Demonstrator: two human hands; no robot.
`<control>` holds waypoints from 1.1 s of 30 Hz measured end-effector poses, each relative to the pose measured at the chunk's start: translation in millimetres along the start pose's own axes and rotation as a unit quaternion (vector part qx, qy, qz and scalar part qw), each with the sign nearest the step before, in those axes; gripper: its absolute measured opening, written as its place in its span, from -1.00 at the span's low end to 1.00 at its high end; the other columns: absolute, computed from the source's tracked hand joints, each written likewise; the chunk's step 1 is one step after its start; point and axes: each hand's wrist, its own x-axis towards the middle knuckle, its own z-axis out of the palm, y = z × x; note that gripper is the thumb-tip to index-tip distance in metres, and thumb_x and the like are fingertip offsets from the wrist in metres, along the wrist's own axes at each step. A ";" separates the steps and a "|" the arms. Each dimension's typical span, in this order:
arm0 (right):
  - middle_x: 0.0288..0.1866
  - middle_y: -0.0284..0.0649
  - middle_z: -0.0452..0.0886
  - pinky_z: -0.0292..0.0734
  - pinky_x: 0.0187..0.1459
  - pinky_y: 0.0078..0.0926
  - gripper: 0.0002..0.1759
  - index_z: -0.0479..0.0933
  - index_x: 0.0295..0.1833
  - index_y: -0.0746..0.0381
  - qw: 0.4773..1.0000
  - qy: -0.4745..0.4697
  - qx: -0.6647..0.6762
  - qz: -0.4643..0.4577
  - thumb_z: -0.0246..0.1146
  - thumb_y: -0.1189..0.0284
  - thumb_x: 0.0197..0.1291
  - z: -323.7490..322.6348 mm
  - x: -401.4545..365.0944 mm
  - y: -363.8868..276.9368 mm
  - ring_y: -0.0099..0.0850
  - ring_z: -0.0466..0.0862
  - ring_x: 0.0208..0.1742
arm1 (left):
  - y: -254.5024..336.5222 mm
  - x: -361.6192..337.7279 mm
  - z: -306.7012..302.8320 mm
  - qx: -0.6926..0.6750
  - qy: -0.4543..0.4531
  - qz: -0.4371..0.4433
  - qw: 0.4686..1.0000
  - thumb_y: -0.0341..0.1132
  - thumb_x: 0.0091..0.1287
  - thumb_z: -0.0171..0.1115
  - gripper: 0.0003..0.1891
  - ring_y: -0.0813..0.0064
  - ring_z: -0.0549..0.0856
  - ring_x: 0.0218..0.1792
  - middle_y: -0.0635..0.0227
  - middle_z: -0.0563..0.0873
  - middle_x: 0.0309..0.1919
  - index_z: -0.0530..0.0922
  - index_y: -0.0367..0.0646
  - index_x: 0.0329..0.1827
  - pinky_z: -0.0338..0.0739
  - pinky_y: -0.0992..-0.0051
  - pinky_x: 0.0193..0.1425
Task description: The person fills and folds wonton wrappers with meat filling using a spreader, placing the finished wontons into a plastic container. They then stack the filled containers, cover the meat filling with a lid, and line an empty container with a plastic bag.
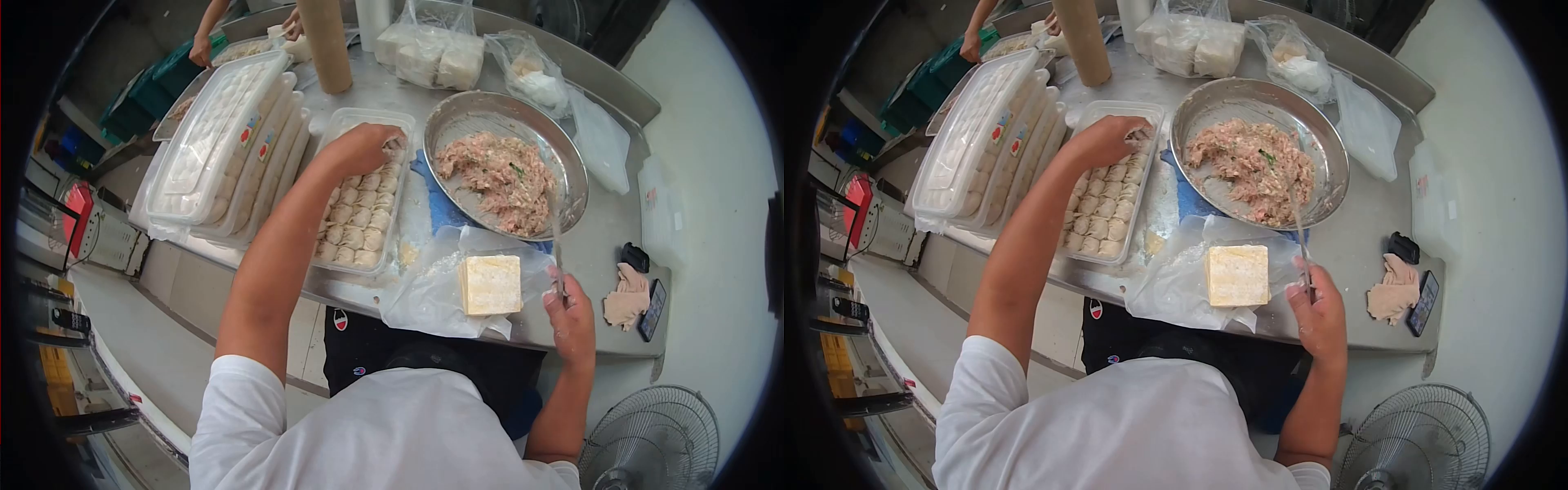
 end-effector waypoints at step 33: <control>-0.28 -0.14 0.70 0.58 -0.20 -0.34 -0.83 0.70 -0.13 0.25 0.893 0.001 -0.325 -0.310 0.32 0.50 0.16 -29.3 103.0 -16.2 -0.14 0.69 -0.26 | 191.6 -93.9 143.2 -0.131 0.041 0.190 0.972 -0.38 0.13 0.34 -0.75 0.07 0.55 0.02 0.15 0.57 -0.12 0.61 -0.18 -0.11 0.43 0.14 0.02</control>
